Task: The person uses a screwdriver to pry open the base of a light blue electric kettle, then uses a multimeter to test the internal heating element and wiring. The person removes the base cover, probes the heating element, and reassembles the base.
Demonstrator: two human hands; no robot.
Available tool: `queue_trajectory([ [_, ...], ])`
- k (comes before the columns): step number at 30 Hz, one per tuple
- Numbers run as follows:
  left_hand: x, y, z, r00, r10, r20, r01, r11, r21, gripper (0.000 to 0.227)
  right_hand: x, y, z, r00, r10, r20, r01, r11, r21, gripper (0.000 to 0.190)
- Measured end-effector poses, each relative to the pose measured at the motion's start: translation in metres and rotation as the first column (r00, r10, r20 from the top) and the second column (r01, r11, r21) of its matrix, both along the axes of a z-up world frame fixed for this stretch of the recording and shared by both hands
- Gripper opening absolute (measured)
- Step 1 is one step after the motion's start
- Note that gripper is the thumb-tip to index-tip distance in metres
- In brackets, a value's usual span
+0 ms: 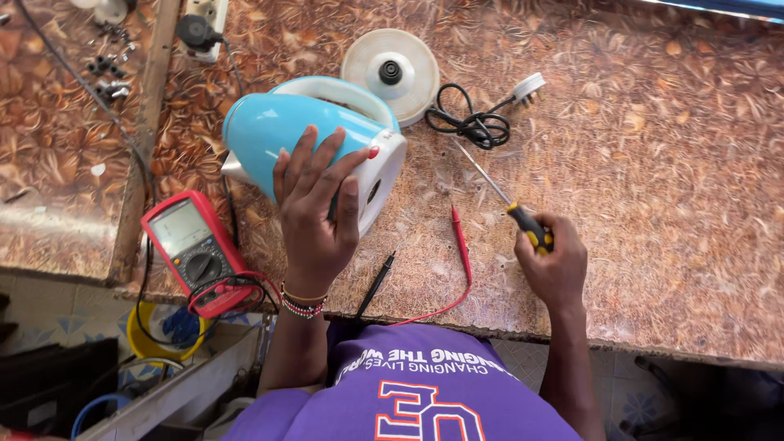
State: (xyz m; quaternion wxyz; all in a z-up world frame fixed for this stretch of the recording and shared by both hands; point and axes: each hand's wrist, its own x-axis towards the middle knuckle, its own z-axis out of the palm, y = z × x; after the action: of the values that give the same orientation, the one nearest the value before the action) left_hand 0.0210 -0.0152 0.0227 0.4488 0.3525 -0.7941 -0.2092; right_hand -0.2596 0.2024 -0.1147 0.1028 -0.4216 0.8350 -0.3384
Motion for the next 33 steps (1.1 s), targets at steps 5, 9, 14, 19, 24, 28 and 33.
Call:
queue_trajectory([
  [5, 0.000, -0.004, -0.006, 1.000, 0.014, -0.017, -0.014, 1.000, -0.003, 0.031, 0.048, 0.003, -0.003, 0.955, 0.231, 0.184, -0.169, 0.938, -0.302, 0.035],
  [9, -0.001, -0.002, -0.008, 1.000, 0.015, -0.006, -0.016, 0.999, -0.029, 0.030, 0.084, -0.010, 0.030, 0.926, 0.337, 0.172, -0.237, 0.871, -0.431, 0.035],
  [14, -0.002, -0.002, -0.009, 1.000, 0.019, 0.000, -0.019, 0.999, -0.039, 0.030, 0.083, -0.007, 0.031, 0.930, 0.316, 0.189, -0.210, 0.878, -0.430, 0.033],
  [19, -0.004, 0.001, -0.010, 1.000, 0.009, 0.002, -0.009, 0.999, -0.039, 0.030, 0.079, -0.005, 0.033, 0.940, 0.301, 0.161, -0.211, 0.883, -0.419, 0.032],
  [24, -0.004, 0.000, -0.011, 1.000, 0.017, -0.002, -0.017, 0.999, -0.042, 0.030, 0.082, -0.009, 0.047, 0.936, 0.316, 0.153, -0.221, 0.868, -0.445, 0.027],
  [28, -0.004, 0.002, -0.010, 1.000, 0.013, -0.004, -0.013, 0.999, -0.034, 0.030, 0.082, -0.009, 0.048, 0.936, 0.315, 0.155, -0.219, 0.869, -0.443, 0.026],
  [33, -0.004, 0.001, -0.011, 1.000, 0.013, -0.014, -0.014, 0.999, -0.038, 0.029, 0.070, -0.006, 0.046, 0.883, 0.370, 0.289, -0.230, 0.878, -0.420, 0.033],
])
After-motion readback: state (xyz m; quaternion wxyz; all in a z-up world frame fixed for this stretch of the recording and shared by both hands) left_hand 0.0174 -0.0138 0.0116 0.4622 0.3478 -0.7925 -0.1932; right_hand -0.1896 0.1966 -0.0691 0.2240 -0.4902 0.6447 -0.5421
